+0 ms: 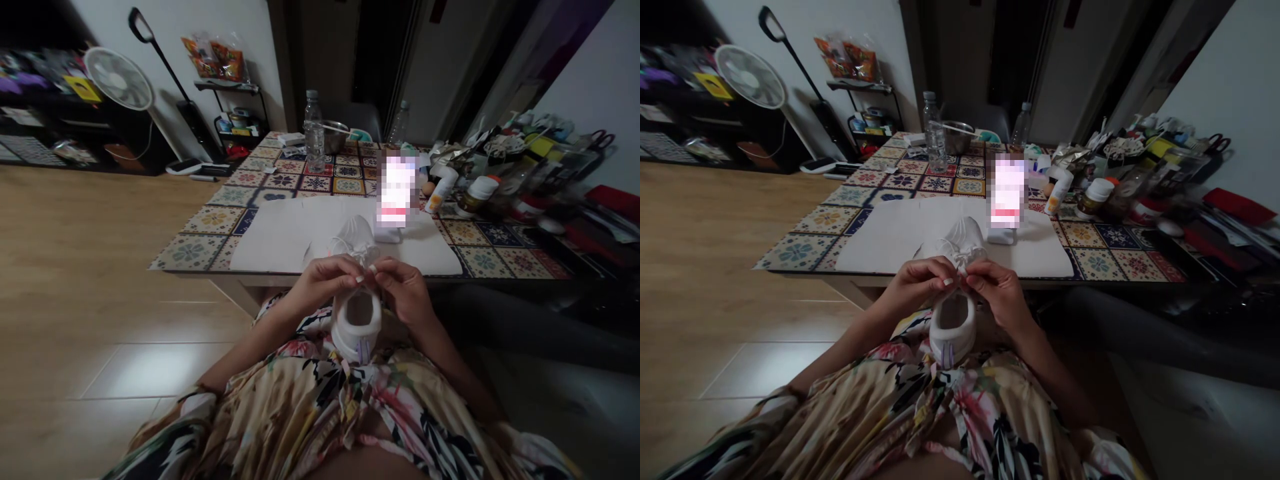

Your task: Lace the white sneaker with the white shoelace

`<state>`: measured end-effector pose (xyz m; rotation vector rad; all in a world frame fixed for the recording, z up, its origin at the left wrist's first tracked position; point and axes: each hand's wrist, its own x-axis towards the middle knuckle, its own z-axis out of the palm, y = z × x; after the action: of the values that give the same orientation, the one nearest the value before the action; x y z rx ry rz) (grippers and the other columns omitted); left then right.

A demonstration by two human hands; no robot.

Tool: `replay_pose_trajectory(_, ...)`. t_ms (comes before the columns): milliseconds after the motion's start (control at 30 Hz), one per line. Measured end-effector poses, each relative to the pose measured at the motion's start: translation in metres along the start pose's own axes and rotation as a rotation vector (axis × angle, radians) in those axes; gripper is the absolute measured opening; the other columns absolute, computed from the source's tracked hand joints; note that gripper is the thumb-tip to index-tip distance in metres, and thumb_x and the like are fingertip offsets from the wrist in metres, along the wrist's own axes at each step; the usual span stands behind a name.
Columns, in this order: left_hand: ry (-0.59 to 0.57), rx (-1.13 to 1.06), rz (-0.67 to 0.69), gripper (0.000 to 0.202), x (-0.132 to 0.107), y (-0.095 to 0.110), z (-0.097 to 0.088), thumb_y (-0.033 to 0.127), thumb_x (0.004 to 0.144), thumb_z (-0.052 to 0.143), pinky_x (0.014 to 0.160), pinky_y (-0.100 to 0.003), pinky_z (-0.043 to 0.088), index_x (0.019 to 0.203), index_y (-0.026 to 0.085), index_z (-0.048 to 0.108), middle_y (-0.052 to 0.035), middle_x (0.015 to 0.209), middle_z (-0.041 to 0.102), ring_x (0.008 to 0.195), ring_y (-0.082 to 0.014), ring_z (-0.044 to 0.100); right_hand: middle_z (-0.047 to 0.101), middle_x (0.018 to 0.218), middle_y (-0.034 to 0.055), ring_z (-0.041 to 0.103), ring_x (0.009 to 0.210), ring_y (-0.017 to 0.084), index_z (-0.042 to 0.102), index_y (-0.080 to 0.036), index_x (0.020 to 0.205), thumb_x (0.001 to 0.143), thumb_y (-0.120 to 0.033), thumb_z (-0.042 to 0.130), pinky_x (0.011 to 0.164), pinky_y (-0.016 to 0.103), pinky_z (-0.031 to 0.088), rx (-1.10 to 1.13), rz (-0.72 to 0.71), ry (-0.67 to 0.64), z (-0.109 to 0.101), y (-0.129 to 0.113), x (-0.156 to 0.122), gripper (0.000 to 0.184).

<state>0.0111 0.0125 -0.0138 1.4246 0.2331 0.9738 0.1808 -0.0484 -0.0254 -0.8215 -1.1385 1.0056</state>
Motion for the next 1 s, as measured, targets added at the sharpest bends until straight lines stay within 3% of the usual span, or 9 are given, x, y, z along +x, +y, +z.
replay_pose_trajectory(133, 0.025, 0.091, 0.019, 0.021, 0.0, 0.001, 0.002, 0.036, 0.072, 0.083, 0.074, -0.027, 0.051, 0.07, 0.017, 0.075, -0.0031, 0.073, 0.067, 0.073, -0.0139, 0.062, 0.067, 0.085, -0.0009, 0.063, 0.081, 0.014, 0.075, -0.027, 0.086, 0.081, -0.03, 0.075, 0.071, 0.025, 0.052, -0.215, -0.114, -0.015, 0.005, -0.004, -0.002, 0.006)
replay_pose_trajectory(300, 0.118, -0.092, -0.082, 0.035, 0.002, 0.002, 0.008, 0.026, 0.061, 0.09, 0.066, -0.023, 0.052, 0.089, 0.018, 0.072, 0.0008, 0.076, 0.067, 0.066, -0.0099, 0.061, 0.068, 0.079, -0.0017, 0.063, 0.074, 0.014, 0.07, -0.025, 0.083, 0.081, -0.03, 0.076, 0.069, 0.025, 0.051, -0.348, -0.172, -0.016, 0.006, -0.011, -0.004, 0.008)
replay_pose_trajectory(467, 0.173, 0.079, -0.08, 0.021, 0.0, 0.007, 0.013, 0.026, 0.066, 0.084, 0.066, -0.023, 0.05, 0.071, 0.015, 0.067, 0.0004, 0.069, 0.066, 0.066, -0.0105, 0.059, 0.069, 0.083, 0.0008, 0.064, 0.079, 0.016, 0.069, -0.024, 0.085, 0.082, -0.031, 0.075, 0.074, 0.028, 0.051, -0.48, -0.263, -0.067, 0.006, -0.017, -0.005, 0.01)
replay_pose_trajectory(600, 0.165, 0.211, -0.072, 0.02, -0.004, 0.008, 0.014, 0.028, 0.07, 0.08, 0.063, -0.024, 0.047, 0.071, 0.016, 0.064, -0.0004, 0.067, 0.066, 0.065, -0.0118, 0.058, 0.066, 0.076, 0.0008, 0.062, 0.07, 0.015, 0.065, -0.023, 0.08, 0.089, -0.039, 0.065, 0.065, 0.028, 0.053, -0.459, -0.199, 0.04, 0.012, -0.014, -0.006, 0.018)
replay_pose_trajectory(733, 0.133, 0.287, -0.122, 0.019, -0.005, 0.006, 0.012, 0.03, 0.073, 0.076, 0.061, -0.025, 0.046, 0.072, 0.016, 0.063, -0.0015, 0.068, 0.066, 0.064, -0.0124, 0.057, 0.063, 0.074, -0.0011, 0.06, 0.061, 0.014, 0.062, -0.024, 0.085, 0.084, -0.043, 0.069, 0.05, 0.025, 0.052, -0.347, -0.124, 0.182, 0.015, -0.011, -0.006, 0.02)
replay_pose_trajectory(900, 0.198, 0.229, -0.077, 0.018, -0.005, 0.006, 0.009, 0.026, 0.07, 0.077, 0.063, -0.025, 0.045, 0.067, 0.015, 0.063, -0.0009, 0.067, 0.065, 0.065, -0.012, 0.056, 0.067, 0.1, 0.0055, 0.064, 0.095, 0.019, 0.069, -0.025, 0.099, 0.087, -0.026, 0.067, 0.082, 0.033, 0.055, -0.639, -0.32, -0.067, 0.008, -0.023, -0.006, 0.012)
replay_pose_trajectory(1000, 0.202, 0.219, -0.043, 0.015, -0.005, 0.007, 0.007, 0.023, 0.068, 0.079, 0.066, -0.025, 0.047, 0.067, 0.016, 0.066, -0.0015, 0.069, 0.067, 0.068, -0.013, 0.059, 0.067, 0.096, 0.0056, 0.063, 0.093, 0.02, 0.07, -0.024, 0.096, 0.09, -0.023, 0.064, 0.083, 0.036, 0.052, -0.775, -0.414, -0.098, 0.005, -0.028, -0.006, 0.009)
